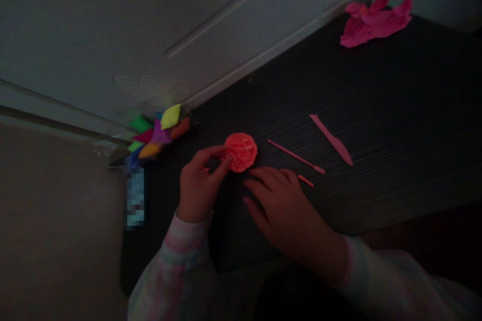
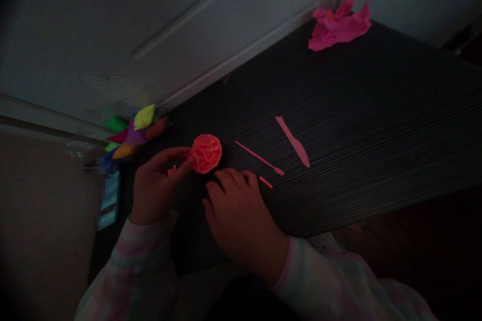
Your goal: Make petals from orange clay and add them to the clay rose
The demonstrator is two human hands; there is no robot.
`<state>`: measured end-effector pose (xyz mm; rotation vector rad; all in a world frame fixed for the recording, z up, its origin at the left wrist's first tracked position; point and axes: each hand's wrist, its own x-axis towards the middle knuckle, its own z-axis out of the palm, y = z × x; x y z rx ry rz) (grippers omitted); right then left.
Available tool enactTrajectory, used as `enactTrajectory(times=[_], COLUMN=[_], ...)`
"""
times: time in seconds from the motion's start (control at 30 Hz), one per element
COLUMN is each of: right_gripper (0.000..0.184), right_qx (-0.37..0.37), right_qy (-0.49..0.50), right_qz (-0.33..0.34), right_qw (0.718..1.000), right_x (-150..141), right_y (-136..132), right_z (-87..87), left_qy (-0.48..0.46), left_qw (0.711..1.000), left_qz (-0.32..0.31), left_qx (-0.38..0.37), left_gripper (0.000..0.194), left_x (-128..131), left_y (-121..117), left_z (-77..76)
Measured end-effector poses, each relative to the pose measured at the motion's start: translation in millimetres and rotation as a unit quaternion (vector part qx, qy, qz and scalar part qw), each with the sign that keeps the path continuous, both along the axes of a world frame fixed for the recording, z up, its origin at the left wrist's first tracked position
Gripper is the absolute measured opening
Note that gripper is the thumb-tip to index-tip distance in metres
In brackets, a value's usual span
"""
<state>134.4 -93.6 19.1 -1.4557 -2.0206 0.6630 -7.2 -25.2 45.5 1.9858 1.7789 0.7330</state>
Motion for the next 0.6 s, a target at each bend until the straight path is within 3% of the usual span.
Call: enactTrajectory(times=[0.6], right_gripper=[0.038], right_qx=[0.005], right_qy=[-0.026], right_qz=[-0.055], right_qw=[0.998], right_x=[1.1], right_y=[6.8], right_z=[-8.0], left_qy=[-0.088], left_qw=[0.995], left_qz=[0.035], left_qx=[-0.017], left_gripper=[0.024], left_x=[-11.0], left_y=[2.1], left_z=[0.9])
